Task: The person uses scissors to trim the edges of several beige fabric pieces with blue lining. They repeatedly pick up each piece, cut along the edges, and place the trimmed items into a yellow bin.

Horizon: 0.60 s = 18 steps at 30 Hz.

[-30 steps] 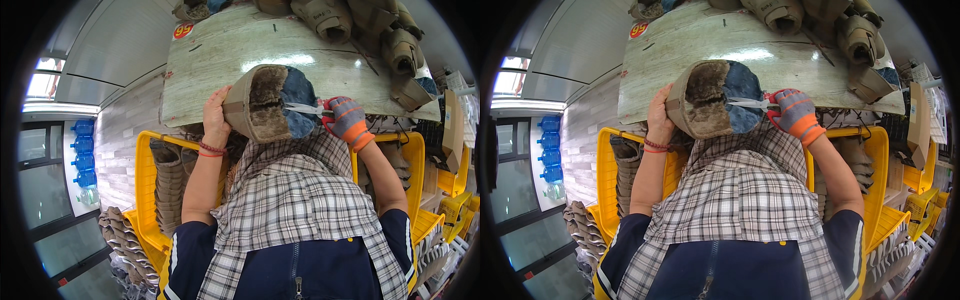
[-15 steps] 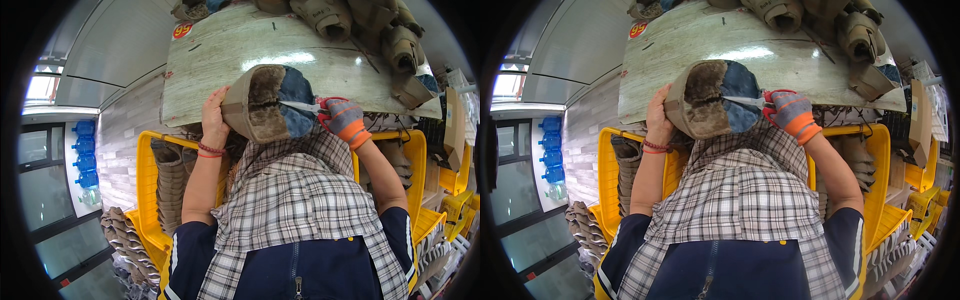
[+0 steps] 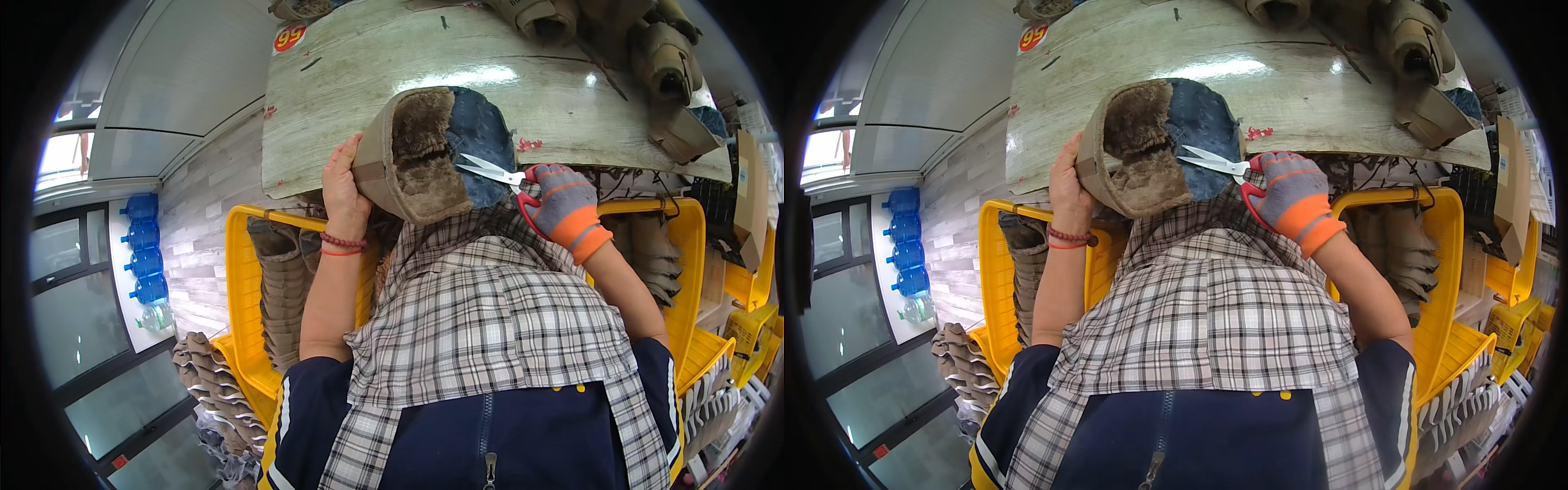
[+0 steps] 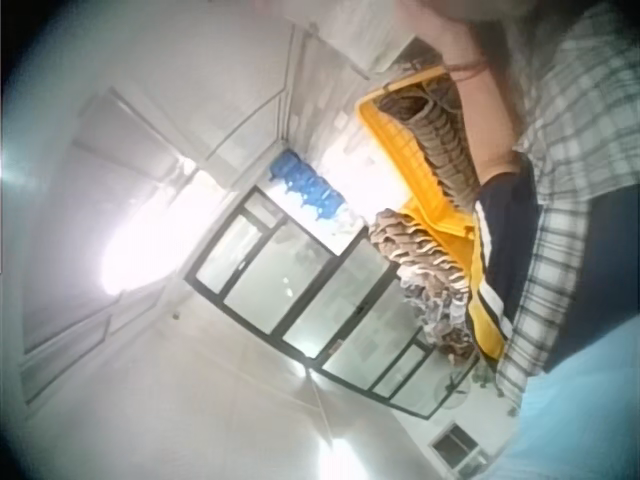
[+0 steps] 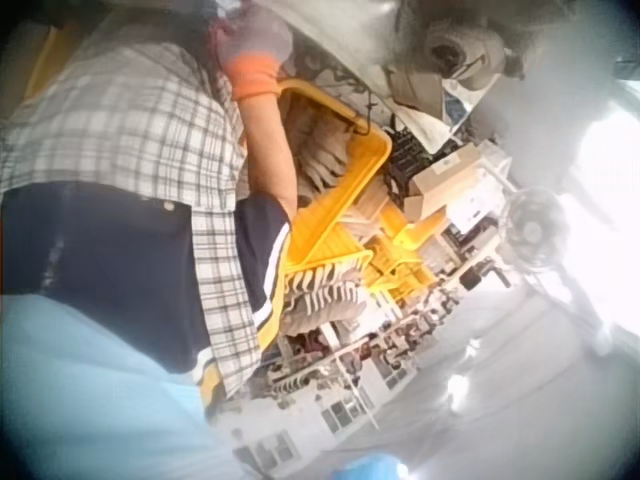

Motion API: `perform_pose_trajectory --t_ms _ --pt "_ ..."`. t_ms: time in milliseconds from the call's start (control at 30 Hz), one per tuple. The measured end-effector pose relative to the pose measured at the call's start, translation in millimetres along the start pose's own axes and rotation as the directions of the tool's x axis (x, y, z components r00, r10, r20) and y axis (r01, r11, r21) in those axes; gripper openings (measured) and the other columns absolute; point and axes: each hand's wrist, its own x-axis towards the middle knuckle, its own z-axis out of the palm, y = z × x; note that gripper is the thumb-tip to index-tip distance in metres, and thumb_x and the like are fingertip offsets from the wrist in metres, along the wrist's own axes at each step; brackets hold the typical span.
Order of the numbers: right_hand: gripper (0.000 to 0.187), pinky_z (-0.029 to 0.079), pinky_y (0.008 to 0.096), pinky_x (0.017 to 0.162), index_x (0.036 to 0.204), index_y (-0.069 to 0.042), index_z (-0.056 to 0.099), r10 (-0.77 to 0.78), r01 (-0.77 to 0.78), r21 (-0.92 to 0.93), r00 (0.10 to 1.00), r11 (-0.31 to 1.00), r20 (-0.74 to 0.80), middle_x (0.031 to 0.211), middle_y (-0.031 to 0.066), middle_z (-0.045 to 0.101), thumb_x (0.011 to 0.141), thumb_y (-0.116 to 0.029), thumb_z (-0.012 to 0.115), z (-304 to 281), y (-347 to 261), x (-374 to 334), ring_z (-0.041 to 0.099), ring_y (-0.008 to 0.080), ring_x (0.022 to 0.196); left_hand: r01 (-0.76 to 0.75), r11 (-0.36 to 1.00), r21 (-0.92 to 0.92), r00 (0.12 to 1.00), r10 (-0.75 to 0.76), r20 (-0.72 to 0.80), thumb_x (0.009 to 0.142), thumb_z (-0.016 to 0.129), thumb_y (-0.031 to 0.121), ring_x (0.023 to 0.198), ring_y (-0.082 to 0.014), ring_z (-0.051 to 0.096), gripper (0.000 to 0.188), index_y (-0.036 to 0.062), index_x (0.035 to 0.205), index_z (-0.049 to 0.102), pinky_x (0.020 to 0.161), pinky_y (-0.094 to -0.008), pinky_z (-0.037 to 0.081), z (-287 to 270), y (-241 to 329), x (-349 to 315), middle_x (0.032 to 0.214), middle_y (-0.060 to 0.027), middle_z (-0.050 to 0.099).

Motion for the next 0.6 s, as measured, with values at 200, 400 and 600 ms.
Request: perform_pose_trajectory --t_ms 200,400,600 --pt "0.029 0.049 0.0374 0.072 0.093 -0.014 0.065 -0.031 0.031 -0.02 0.999 0.999 0.027 0.084 0.0091 0.065 0.073 -0.035 0.07 -5 -9 4 0.063 0.0266 0.08 0.004 1.0 0.004 1.0 -0.004 -0.012 0.09 0.06 0.012 0.083 -0.0172 0.064 0.017 -0.0019 0.098 0.062 0.075 -0.03 0.054 0 0 0 0.094 -0.0096 0.067" --pt "0.027 0.05 0.0365 0.066 0.094 -0.014 0.065 0.093 -0.086 -0.058 0.987 0.995 0.134 0.081 0.0087 0.068 0.076 -0.034 0.068 0 -9 5 0.065 0.0265 0.077 0.006 1.0 0.027 1.0 -0.006 -0.002 0.091 0.059 0.013 0.082 -0.0171 0.064 0.017 -0.0013 0.099 0.062 0.074 -0.0302 0.054 1 -1 -1 0.094 -0.0083 0.066" --pt "0.063 0.051 0.036 0.067 0.102 -0.007 0.063 0.322 -0.359 0.146 0.92 0.922 0.225 0.078 0.0103 0.068 0.08 -0.066 0.054 -11 -1 17 0.066 0.029 0.074 0.122 0.99 -0.066 0.99 -0.126 -0.062 0.093 0.057 0.019 0.057 -0.0114 0.05 0.014 0.0048 0.093 0.059 0.052 -0.0269 0.042 -4 6 -2 0.066 -0.0015 0.053"
